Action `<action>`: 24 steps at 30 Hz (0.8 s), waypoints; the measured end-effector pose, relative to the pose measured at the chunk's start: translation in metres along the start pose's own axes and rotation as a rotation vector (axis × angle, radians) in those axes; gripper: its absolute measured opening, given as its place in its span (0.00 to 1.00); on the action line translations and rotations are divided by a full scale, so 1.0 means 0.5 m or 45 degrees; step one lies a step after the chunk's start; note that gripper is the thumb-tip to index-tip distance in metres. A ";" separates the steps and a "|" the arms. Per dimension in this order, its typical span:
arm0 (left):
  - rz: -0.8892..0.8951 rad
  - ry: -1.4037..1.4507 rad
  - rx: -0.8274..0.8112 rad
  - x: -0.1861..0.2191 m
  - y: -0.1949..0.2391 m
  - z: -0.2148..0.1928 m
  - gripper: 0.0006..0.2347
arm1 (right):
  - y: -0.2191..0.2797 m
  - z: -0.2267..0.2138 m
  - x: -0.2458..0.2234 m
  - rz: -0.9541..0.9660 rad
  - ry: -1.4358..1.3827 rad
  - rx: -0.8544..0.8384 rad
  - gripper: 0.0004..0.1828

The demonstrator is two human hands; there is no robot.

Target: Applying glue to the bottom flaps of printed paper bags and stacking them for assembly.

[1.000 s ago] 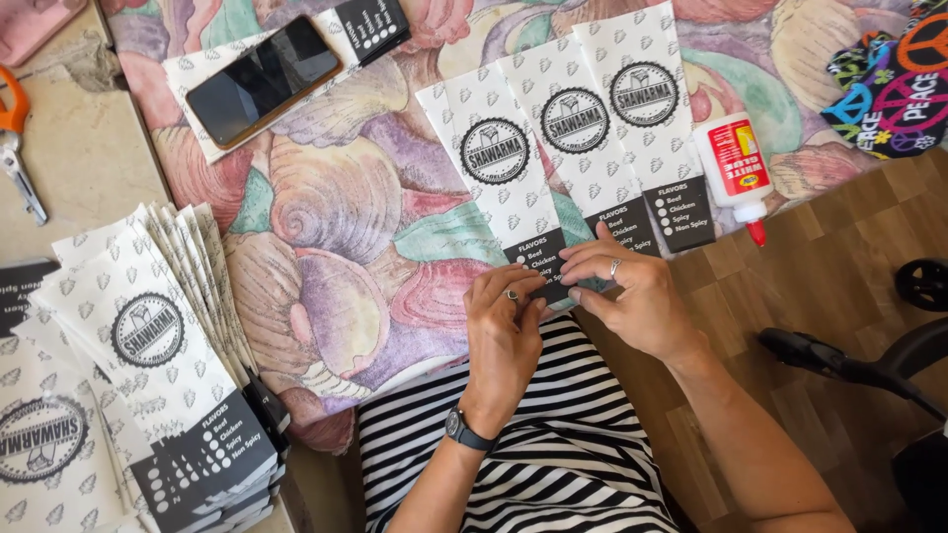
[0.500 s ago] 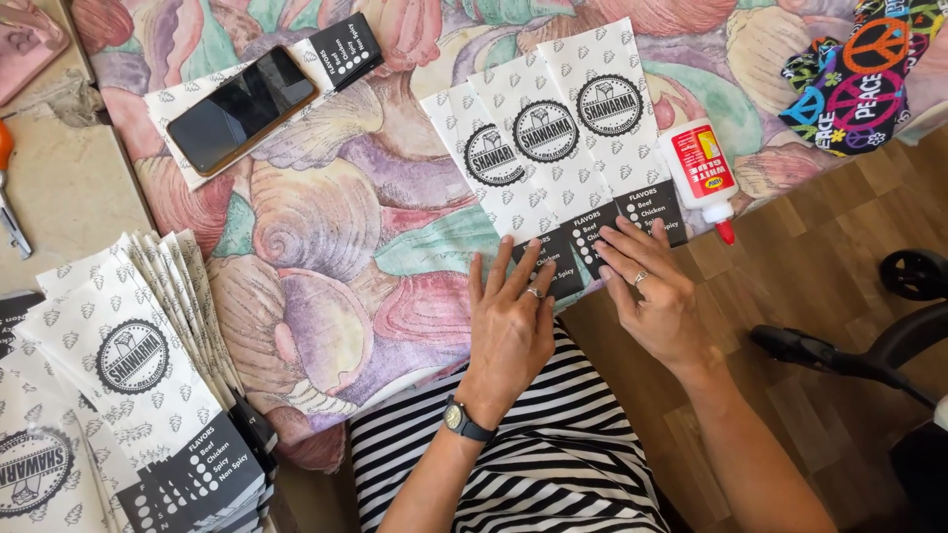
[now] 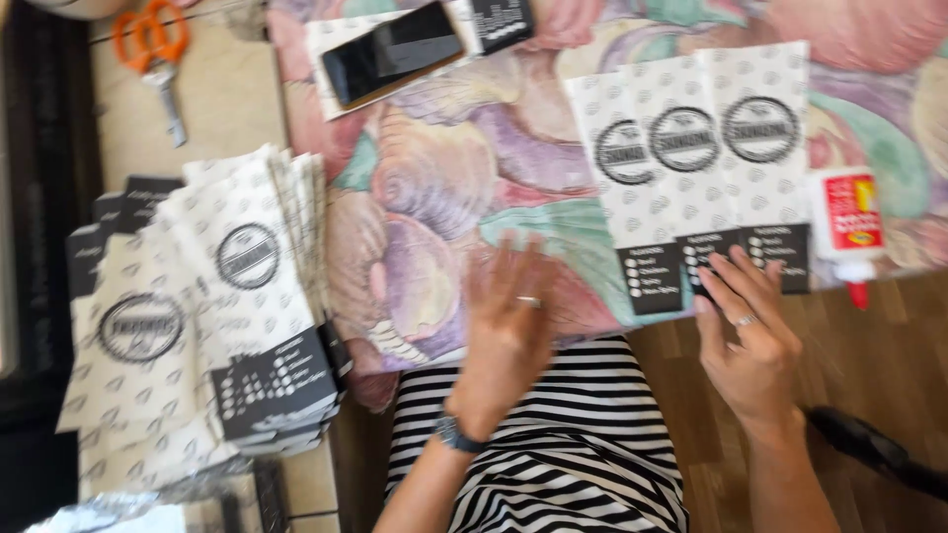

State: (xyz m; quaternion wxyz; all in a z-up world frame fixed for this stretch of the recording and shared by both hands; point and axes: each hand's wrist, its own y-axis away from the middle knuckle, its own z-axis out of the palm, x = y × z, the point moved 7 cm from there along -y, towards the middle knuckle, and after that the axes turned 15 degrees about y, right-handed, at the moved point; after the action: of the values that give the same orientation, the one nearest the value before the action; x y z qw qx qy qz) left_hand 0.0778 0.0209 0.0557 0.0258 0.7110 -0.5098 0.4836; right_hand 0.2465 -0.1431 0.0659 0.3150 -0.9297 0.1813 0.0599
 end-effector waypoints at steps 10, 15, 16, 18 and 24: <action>-0.941 -0.988 0.126 -0.203 0.219 -0.358 0.36 | -0.008 0.030 -0.017 -0.015 -0.070 -0.038 0.10; -0.748 -1.057 0.123 -0.182 0.170 -0.209 0.33 | -0.015 0.058 -0.047 -0.074 -0.149 -0.070 0.11; -0.744 -1.051 0.126 -0.171 0.147 -0.184 0.33 | -0.014 0.068 -0.062 -0.075 -0.142 -0.067 0.11; -0.752 -0.784 0.178 -0.148 0.106 -0.135 0.23 | -0.010 0.081 -0.085 -0.035 -0.202 0.001 0.13; -0.804 -0.564 0.146 -0.115 0.068 -0.057 0.25 | -0.006 0.156 -0.254 -0.326 -0.457 -0.109 0.18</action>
State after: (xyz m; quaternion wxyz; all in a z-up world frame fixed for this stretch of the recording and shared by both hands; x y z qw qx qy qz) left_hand 0.0328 0.0599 0.0144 0.0227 0.9204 -0.2314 0.3142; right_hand 0.1300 -0.0557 0.0343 0.3077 -0.9320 0.0003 0.1916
